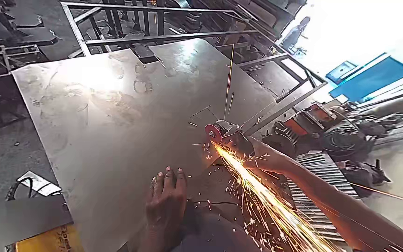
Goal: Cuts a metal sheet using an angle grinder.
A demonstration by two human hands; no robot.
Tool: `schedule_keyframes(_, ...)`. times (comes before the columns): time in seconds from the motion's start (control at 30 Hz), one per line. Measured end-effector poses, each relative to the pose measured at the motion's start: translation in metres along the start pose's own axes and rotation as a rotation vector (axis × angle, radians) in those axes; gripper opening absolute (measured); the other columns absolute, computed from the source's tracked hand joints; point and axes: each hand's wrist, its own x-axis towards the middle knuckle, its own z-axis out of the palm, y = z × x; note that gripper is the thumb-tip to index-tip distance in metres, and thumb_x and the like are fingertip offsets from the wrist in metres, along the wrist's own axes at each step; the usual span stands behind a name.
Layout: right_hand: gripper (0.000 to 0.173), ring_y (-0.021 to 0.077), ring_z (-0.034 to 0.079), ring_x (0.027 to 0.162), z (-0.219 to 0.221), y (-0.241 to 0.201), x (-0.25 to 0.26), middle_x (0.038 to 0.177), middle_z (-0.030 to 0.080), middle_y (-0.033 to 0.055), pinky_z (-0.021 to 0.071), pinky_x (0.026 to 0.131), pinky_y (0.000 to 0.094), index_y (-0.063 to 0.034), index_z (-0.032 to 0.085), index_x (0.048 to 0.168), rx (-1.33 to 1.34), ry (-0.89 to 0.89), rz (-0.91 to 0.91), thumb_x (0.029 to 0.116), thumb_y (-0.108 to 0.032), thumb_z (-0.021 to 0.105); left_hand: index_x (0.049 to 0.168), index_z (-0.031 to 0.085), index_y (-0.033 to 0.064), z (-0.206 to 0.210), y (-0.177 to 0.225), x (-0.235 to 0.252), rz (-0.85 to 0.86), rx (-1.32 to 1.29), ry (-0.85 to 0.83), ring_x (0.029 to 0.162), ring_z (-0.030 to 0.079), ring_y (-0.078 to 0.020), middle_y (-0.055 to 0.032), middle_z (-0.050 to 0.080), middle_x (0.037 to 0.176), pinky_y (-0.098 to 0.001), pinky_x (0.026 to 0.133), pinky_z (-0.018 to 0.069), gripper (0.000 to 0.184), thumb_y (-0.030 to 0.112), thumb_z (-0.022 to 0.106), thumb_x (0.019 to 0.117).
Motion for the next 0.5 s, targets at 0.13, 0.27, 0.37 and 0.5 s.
schedule_keyframes(0.13,0.091,0.0108,0.066,0.105,0.000,-0.004,0.000,0.119,0.067,0.0049,0.0561,0.089,0.0353,-0.0152,0.046,0.143,-0.097,0.040,0.000,0.0623,-0.030,0.084,0.118,0.078,0.0233,0.000,0.000,0.000,0.004,-0.017,0.009,0.106,0.074,-0.0327,-0.0106,0.076,0.117,-0.0465,0.085,0.0599,0.029,0.024,0.066,0.0915)
schedule_keyframes(0.27,0.096,0.0132,0.066,0.107,0.000,-0.012,-0.001,0.124,0.064,0.0077,0.0570,0.090,0.0366,-0.0140,0.040,0.149,-0.054,0.013,0.009,0.0637,-0.020,0.084,0.119,0.077,0.0221,-0.003,-0.001,0.000,-0.002,-0.048,-0.021,0.109,0.073,-0.0331,-0.0112,0.075,0.118,-0.0480,0.087,0.0599,0.030,0.025,0.068,0.0913)
schedule_keyframes(0.37,0.096,0.0174,0.063,0.118,0.001,-0.016,-0.002,0.136,0.060,0.0119,0.0542,0.098,0.0399,-0.0147,0.033,0.155,-0.061,0.023,0.064,0.0725,-0.013,0.081,0.119,0.078,0.0222,-0.003,-0.001,0.000,-0.009,-0.058,-0.025,0.110,0.073,-0.0337,-0.0113,0.075,0.120,-0.0485,0.087,0.0599,0.029,0.030,0.067,0.0931)
schedule_keyframes(0.5,0.083,0.0159,0.061,0.114,0.003,-0.023,-0.015,0.132,0.060,0.0122,0.0512,0.095,0.0367,-0.0098,0.039,0.152,-0.080,0.071,0.027,0.0764,-0.008,0.074,0.120,0.077,0.0213,-0.007,0.001,0.000,-0.012,-0.071,-0.061,0.109,0.073,-0.0350,-0.0129,0.074,0.122,-0.0496,0.087,0.0600,0.032,0.017,0.069,0.0895)
